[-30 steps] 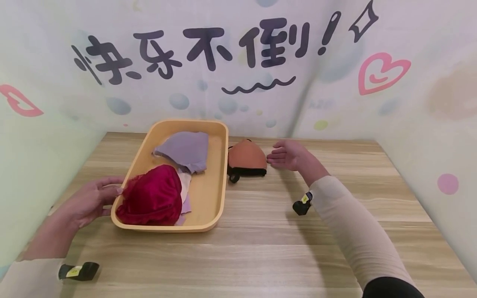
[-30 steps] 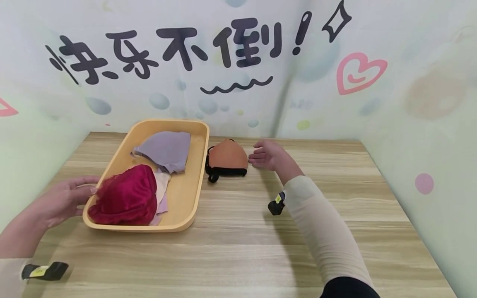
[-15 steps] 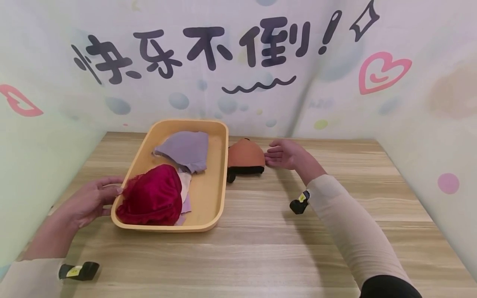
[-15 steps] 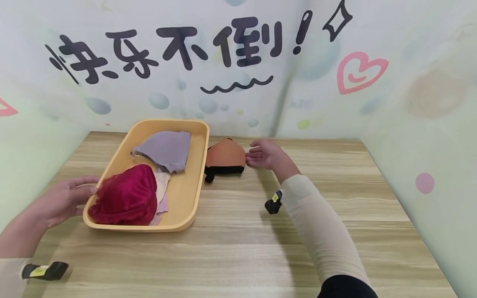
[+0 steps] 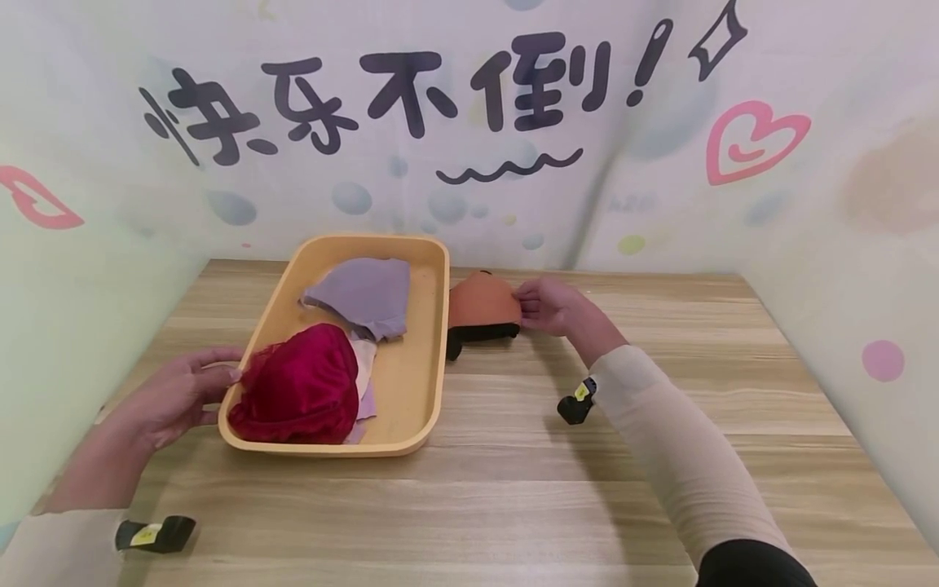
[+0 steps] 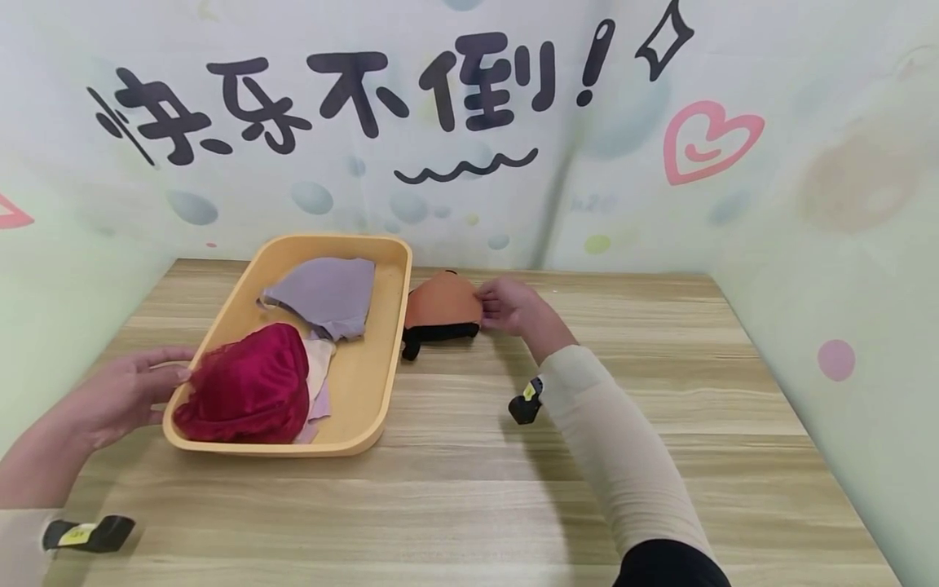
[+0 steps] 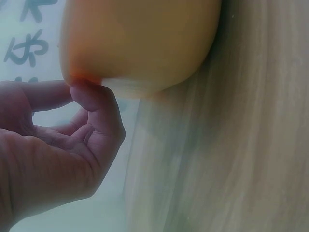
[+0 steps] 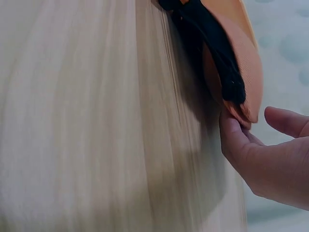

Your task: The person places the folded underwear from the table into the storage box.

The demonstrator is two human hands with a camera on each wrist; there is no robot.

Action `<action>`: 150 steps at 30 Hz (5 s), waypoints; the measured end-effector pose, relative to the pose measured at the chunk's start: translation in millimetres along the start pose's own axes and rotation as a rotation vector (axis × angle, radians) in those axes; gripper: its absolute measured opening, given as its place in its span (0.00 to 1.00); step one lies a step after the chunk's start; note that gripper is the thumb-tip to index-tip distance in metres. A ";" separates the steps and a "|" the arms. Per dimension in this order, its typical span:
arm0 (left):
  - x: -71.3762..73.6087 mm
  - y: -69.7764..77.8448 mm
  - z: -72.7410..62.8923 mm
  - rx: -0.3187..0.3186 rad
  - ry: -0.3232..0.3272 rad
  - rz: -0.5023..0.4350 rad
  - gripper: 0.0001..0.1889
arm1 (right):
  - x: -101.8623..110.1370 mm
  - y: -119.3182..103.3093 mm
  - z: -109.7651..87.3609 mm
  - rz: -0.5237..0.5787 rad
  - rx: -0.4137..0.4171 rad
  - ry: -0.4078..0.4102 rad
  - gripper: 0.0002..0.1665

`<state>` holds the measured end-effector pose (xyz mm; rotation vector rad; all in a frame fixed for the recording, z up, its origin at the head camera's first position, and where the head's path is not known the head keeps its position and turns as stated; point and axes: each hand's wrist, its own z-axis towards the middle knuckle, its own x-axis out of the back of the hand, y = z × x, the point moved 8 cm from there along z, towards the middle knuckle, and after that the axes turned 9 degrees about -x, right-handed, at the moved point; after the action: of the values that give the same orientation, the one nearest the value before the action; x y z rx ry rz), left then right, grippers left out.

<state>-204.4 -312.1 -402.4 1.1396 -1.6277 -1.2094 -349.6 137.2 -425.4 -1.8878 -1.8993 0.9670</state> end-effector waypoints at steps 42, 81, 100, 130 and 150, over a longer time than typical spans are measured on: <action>-2.0 0.1 -0.3 -0.005 -0.003 -0.039 0.11 | -13.0 -57.7 -58.7 0.167 0.088 -0.182 0.10; -2.5 2.4 -0.8 -0.011 0.008 -0.033 0.09 | -168.8 -60.8 -29.4 0.232 0.114 -0.232 0.07; -0.5 0.1 -0.3 -0.031 -0.007 -0.056 0.10 | -189.8 -39.6 6.0 0.230 0.067 -0.141 0.05; -2.8 2.2 -0.7 -0.025 -0.003 -0.069 0.10 | -194.9 -20.5 13.9 0.074 0.045 -0.080 0.17; -4.4 4.3 1.3 0.011 0.005 0.080 0.27 | -173.5 -27.1 1.0 0.155 -0.020 -0.137 0.44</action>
<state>-205.2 -307.0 -398.9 1.0735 -1.6622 -1.1470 -354.3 -28.0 -366.0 -2.0540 -1.8649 1.1558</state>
